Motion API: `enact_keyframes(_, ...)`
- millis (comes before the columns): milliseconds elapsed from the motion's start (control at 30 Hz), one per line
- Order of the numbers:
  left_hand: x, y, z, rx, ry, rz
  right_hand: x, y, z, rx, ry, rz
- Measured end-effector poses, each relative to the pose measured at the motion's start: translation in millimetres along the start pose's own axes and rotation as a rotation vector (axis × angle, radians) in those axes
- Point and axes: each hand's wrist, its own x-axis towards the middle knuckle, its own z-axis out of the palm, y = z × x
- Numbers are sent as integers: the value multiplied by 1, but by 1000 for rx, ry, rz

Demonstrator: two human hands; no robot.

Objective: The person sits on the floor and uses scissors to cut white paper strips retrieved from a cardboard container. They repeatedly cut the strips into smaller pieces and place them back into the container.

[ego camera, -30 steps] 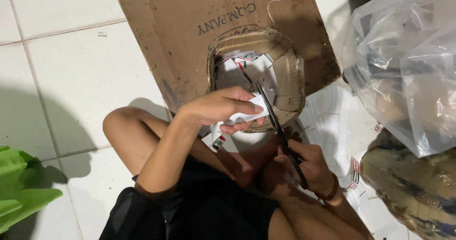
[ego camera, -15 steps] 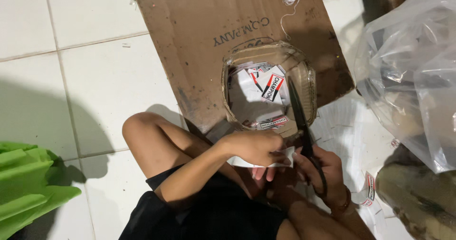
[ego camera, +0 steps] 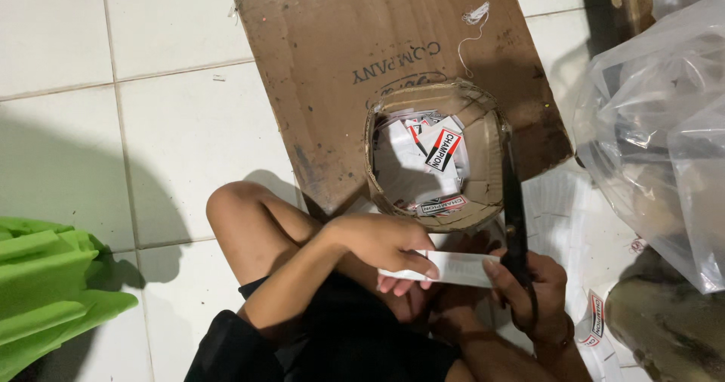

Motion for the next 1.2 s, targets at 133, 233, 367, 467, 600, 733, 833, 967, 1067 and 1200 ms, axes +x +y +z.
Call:
enact_keyframes(133,-18,-7,-10,98,170,-1,2,2,9,155,147,117)
enact_keyframes(233,-18,-13,-19,-35,438,-68,5,-2,9,256,83,97)
enact_keyframes(367,-18,-26,-34,-192,650,74,10,16,2,231,-178,5)
enact_keyframes(467,-28,-2,-31,-217,712,83,9,5,0,196,-333,-26)
enact_keyframes(600,-24,8,-31,-231,702,0,11,3,3,157,-431,35)
enact_keyframes(733,-20,14,-28,-248,699,-84,13,-5,7,26,-472,41)
enact_keyframes(833,-17,12,-28,-197,663,-43,17,-7,8,-56,-477,-44)
enact_keyframes(967,-12,11,-26,-133,613,-37,16,10,4,-52,-456,-33)
enact_keyframes(1067,-8,4,-27,-155,580,7,18,8,6,-105,-436,-93)
enact_keyframes(1200,-2,-5,-32,-203,535,70,19,16,5,-126,-446,-90)
